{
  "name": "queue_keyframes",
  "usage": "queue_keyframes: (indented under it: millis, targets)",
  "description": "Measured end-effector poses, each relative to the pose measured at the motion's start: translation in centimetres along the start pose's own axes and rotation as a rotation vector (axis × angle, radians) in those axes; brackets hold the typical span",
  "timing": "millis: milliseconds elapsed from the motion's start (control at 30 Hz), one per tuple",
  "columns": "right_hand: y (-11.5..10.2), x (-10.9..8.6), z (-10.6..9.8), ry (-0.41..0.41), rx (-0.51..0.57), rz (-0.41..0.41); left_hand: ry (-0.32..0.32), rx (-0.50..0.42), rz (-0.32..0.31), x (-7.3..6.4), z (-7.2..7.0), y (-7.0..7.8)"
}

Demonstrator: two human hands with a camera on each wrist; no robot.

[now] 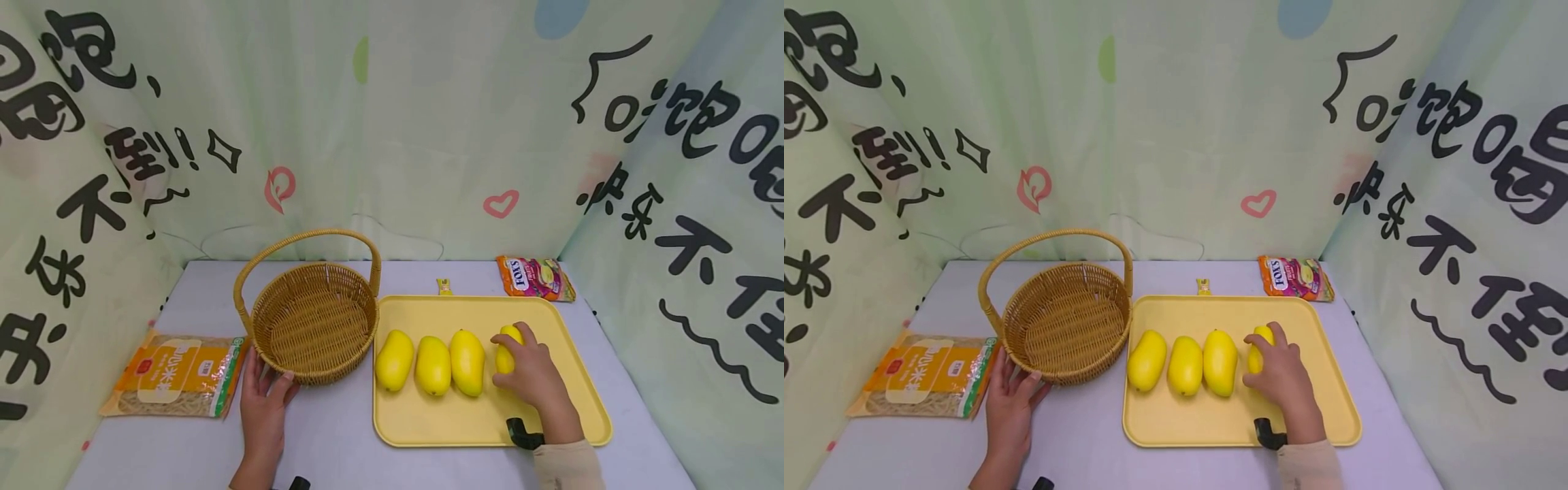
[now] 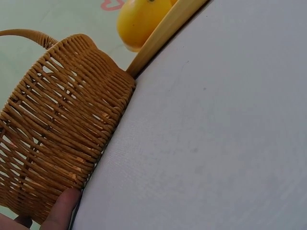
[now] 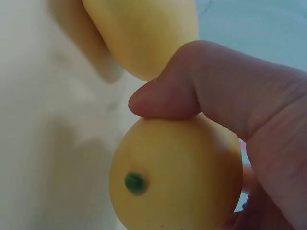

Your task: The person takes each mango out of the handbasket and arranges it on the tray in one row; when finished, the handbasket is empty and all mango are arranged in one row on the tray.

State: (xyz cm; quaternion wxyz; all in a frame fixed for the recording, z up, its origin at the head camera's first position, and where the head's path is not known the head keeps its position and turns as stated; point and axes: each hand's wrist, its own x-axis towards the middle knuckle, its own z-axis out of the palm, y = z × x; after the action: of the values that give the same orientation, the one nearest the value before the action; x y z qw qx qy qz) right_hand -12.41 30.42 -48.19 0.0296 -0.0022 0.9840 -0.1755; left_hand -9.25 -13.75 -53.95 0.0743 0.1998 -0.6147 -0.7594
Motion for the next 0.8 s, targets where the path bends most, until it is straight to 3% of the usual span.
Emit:
queue_keyframes:
  millis: [800]
  targets:
    - [0.4, 0.7, 1.1, -0.074, -0.024, 0.058, -0.02, -0.007, 0.001, -0.1, -0.2, -0.1]
